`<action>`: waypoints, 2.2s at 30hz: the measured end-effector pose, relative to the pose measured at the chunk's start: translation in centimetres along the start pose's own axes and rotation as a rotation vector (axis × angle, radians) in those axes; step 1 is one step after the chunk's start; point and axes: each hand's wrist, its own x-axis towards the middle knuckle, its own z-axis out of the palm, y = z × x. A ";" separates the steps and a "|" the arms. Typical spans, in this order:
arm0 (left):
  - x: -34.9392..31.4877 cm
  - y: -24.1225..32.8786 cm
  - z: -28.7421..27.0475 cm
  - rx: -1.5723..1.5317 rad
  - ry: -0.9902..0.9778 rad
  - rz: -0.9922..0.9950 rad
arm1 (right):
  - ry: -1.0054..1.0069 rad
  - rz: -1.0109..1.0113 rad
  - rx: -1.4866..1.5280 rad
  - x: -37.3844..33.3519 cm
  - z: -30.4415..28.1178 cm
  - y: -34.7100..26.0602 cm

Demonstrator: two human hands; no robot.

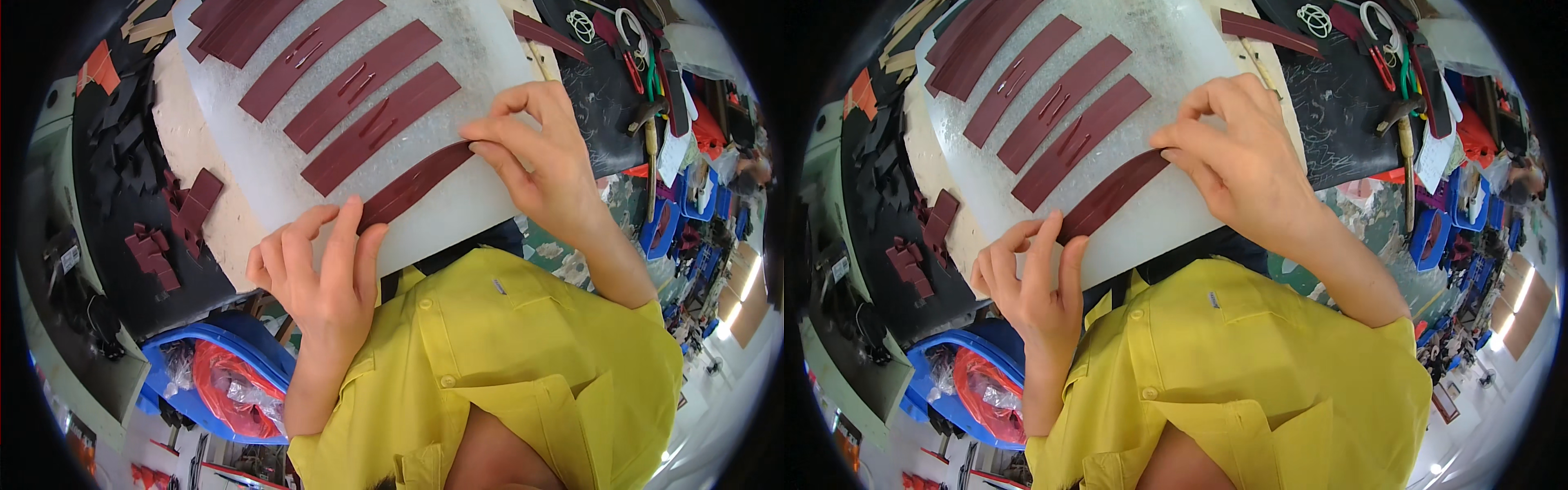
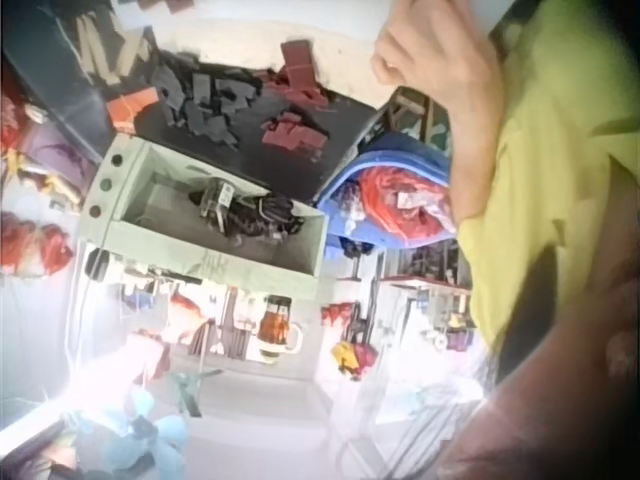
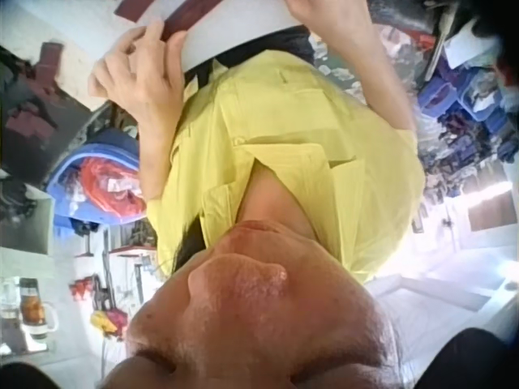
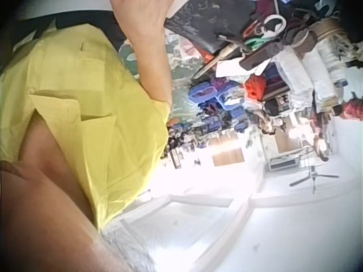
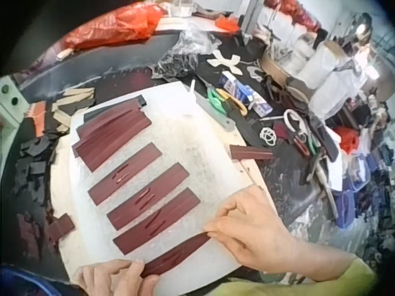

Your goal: The person applies glue from a tube onto maroon leather strips laid out on a white surface. They then pick up smaller maroon leather pieces and press them onto the glued areas, folding and aligning them to create a series of small, uniform leather components.

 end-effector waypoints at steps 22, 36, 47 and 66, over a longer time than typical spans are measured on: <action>1.4 1.3 2.4 -0.298 0.097 0.109 | -0.087 -0.085 0.193 -1.7 2.0 -1.4; 1.7 1.3 2.6 -0.262 0.098 0.155 | -0.119 -0.101 0.085 -1.8 2.2 -1.5; 1.6 1.8 1.9 0.084 -0.004 0.319 | -0.141 -0.170 -0.284 -1.9 2.1 -2.8; 2.7 -1.4 0.7 0.003 0.146 -0.091 | 0.105 -0.076 -0.069 3.1 2.6 1.4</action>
